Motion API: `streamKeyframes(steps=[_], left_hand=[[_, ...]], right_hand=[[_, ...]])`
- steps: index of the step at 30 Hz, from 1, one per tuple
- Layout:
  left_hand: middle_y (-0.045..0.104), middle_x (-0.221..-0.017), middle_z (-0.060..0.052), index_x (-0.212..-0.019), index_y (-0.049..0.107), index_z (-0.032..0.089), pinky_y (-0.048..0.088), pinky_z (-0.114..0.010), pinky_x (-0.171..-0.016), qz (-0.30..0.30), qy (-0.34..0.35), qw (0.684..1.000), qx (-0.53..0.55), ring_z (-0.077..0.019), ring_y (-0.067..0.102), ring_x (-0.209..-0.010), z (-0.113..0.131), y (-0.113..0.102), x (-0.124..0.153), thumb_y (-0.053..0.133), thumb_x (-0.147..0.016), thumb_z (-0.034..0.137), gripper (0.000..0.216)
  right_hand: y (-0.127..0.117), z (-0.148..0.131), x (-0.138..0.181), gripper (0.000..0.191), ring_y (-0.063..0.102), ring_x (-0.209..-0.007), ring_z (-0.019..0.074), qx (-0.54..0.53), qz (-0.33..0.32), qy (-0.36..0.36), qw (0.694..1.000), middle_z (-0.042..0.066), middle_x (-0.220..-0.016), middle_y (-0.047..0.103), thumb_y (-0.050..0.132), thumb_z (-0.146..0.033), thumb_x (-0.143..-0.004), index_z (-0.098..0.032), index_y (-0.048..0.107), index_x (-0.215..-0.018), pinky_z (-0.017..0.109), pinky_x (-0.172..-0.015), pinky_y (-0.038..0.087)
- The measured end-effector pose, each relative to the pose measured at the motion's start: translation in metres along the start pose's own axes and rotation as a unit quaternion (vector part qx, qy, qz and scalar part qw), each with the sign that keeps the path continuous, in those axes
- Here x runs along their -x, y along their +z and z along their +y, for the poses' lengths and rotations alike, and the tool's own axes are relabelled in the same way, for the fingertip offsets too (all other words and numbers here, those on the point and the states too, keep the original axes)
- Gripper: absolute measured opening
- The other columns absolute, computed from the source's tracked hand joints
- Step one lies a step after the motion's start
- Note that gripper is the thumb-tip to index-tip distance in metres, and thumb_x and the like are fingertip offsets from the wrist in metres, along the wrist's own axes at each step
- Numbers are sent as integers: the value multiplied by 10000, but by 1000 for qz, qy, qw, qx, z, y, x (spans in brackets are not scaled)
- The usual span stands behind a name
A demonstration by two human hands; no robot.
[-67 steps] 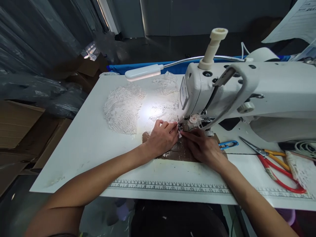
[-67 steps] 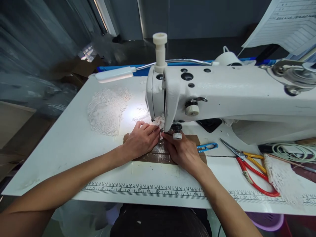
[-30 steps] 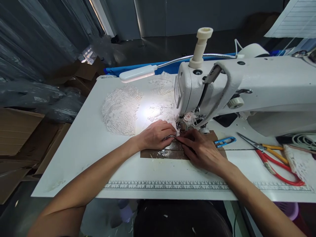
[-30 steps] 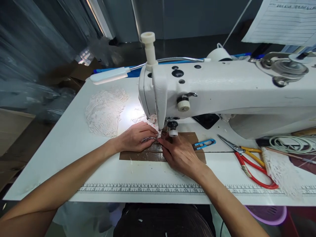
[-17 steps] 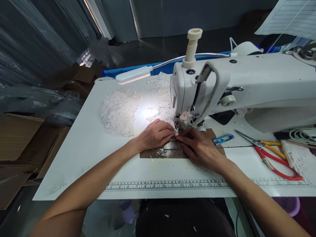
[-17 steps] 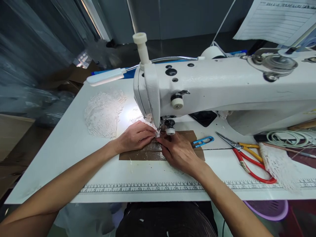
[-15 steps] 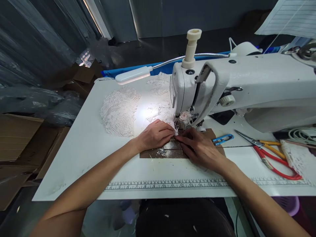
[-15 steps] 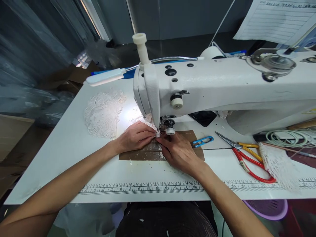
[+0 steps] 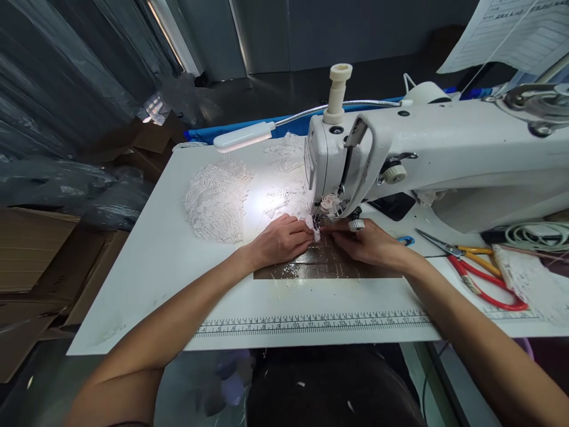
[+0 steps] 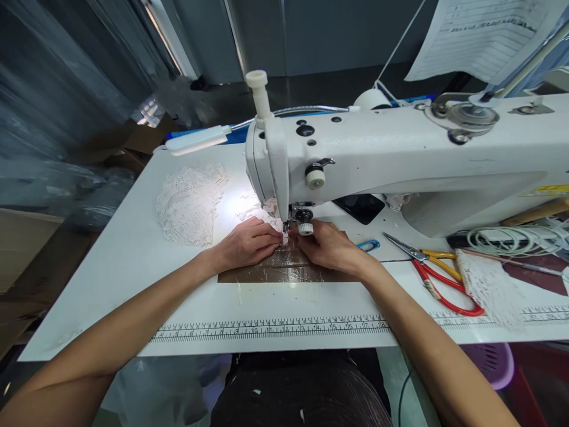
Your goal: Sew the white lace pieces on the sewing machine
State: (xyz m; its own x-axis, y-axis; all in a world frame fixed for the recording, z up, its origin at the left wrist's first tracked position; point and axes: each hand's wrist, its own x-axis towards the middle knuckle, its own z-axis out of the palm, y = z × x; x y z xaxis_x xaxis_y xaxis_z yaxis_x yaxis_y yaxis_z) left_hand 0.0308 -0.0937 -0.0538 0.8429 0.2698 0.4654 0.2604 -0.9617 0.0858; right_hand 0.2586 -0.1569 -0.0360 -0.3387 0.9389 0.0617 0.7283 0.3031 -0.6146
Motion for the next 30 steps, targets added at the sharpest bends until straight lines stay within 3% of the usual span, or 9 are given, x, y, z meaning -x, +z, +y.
streamKeyframes(steps=[5, 13, 20, 30], left_hand=[[678, -928, -54, -908, 648, 151, 480, -300, -678, 5, 7, 1000, -5, -139, 594, -742, 0, 0, 1, 514, -946, 212, 152], [678, -956, -64, -931, 636, 144, 513, -308, -695, 35, 9, 999, 20, -146, 624, -800, 1, 2, 2, 533, -931, 172, 107], [655, -946, -67, -883, 607, 142, 538, -307, -708, 89, -36, 994, 41, -147, 634, -858, 1, 3, 2, 543, -921, 164, 78], [692, -901, -32, -864, 635, 160, 485, -296, -706, 54, -18, 998, 16, -129, 636, -796, 4, 3, -1, 556, -917, 172, 96]], right_hand=[[15, 3, 4, 300, 631, -794, 175, 20, 98, 7, 995, 46, -987, 684, 492, -216, -886, -255, 705, -1094, 266, -656, 456], [20, -1, 10, 360, 589, -692, 129, 92, 88, -28, 991, 38, -968, 653, 509, -192, -888, -314, 665, -1189, 241, -634, 418], [15, -4, 9, 341, 533, -637, 108, 29, 90, -16, 995, 34, -903, 640, 496, -172, -877, -280, 705, -1124, 221, -552, 375], [13, -5, 11, 329, 510, -605, 97, 23, 82, -11, 996, 32, -845, 624, 500, -179, -877, -271, 715, -1109, 231, -555, 385]])
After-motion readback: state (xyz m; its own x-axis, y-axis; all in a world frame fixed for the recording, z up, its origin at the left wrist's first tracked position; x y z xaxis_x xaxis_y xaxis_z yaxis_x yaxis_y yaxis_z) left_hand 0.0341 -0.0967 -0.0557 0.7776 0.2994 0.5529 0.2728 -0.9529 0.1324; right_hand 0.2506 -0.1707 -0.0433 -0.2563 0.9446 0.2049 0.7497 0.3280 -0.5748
